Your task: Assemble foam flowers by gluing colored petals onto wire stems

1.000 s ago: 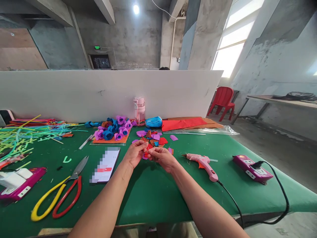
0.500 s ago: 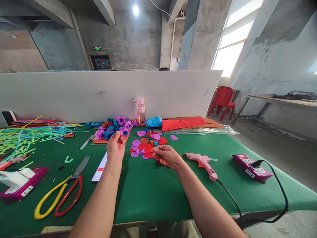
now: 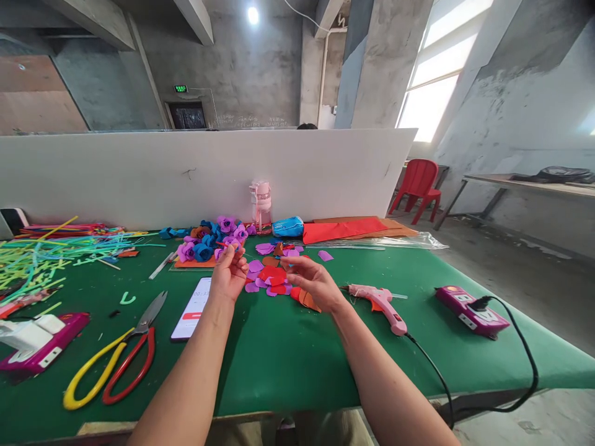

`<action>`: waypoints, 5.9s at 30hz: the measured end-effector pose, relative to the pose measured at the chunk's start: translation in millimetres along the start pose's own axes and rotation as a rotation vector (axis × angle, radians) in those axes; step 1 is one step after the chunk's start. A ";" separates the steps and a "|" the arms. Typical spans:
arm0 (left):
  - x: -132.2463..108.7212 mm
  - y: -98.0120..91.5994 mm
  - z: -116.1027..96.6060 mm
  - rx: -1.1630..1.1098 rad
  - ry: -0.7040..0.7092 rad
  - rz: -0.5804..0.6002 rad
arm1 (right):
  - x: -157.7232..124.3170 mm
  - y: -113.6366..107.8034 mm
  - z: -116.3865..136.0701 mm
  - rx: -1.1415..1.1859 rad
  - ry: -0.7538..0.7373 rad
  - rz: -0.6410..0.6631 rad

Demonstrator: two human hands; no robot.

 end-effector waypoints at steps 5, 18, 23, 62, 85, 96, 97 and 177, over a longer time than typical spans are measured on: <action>-6.7 13.6 6.6 0.000 -0.123 0.127 | -2.4 -19.8 0.0 0.049 -0.059 -0.307; -37.5 42.4 59.6 0.340 -0.518 0.501 | -0.7 -19.5 -20.2 0.236 0.119 -0.305; -39.8 43.3 63.7 0.413 -0.547 0.504 | 1.8 -1.1 -23.7 0.225 0.170 -0.090; -34.2 34.3 68.4 0.537 -0.477 0.383 | -4.5 -27.2 -29.4 0.396 0.128 -0.380; -34.9 37.0 65.3 0.514 -0.465 0.352 | -2.4 -16.8 -23.6 0.307 0.126 -0.337; -35.5 38.3 67.0 0.541 -0.457 0.409 | -0.6 -13.2 -33.6 0.271 0.202 -0.259; -35.7 38.6 67.7 0.545 -0.458 0.423 | -0.2 -11.0 -33.1 0.252 0.205 -0.234; -22.5 25.4 66.0 1.563 -0.139 0.405 | -7.7 -44.6 -29.2 0.175 0.178 -0.522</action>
Point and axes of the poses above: each hand's wrist, its own x-axis towards the middle knuckle, its own y-axis out of the palm, z = x × y, the point moved 5 cm from there along x, towards the middle knuckle, and after that the axes turned 13 degrees about z, right-handed, at the moved point
